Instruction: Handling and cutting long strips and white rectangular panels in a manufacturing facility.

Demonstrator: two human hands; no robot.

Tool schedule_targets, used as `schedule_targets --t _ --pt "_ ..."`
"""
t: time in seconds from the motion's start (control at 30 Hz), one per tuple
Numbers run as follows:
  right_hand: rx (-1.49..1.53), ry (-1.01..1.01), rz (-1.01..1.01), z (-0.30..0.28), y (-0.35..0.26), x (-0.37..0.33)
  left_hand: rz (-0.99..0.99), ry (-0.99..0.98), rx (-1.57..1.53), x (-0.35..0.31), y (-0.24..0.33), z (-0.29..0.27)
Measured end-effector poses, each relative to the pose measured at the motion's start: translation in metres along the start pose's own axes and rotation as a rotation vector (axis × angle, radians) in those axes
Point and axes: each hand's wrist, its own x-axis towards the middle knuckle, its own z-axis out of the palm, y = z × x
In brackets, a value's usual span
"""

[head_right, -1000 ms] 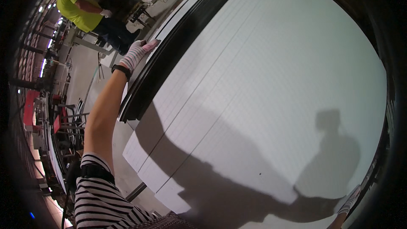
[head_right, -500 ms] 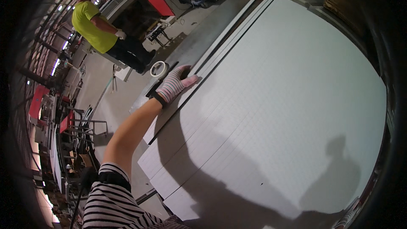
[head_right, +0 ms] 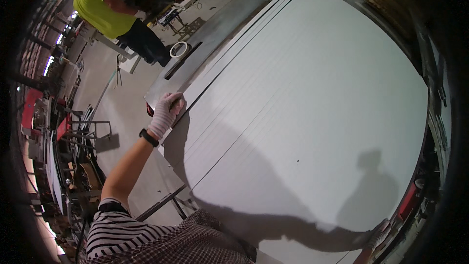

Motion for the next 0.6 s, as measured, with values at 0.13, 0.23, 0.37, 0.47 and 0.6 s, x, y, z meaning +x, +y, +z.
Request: schedule_targets --t 0.13,0.23,0.37,0.47,0.6 --pt "-0.582 0.090 -0.324 0.040 -0.080 -0.053 0.521 0.027 1.364 0.004 -0.003 -0.002" --pt "-0.727 0.266 -0.562 0.090 -0.116 -0.104 0.589 -0.046 1.162 -0.002 0.000 0.002" --pt "-0.695 0.047 -0.914 0.146 -0.161 -0.167 0.413 -0.071 1.019 -0.011 0.006 -0.004" --pt "-0.698 -0.075 -0.944 0.160 -0.194 -0.207 0.220 -0.071 0.944 -0.012 0.012 -0.017" --pt "-0.543 -0.164 -0.824 0.174 -0.217 -0.258 0.100 0.129 1.083 0.002 0.011 -0.032"
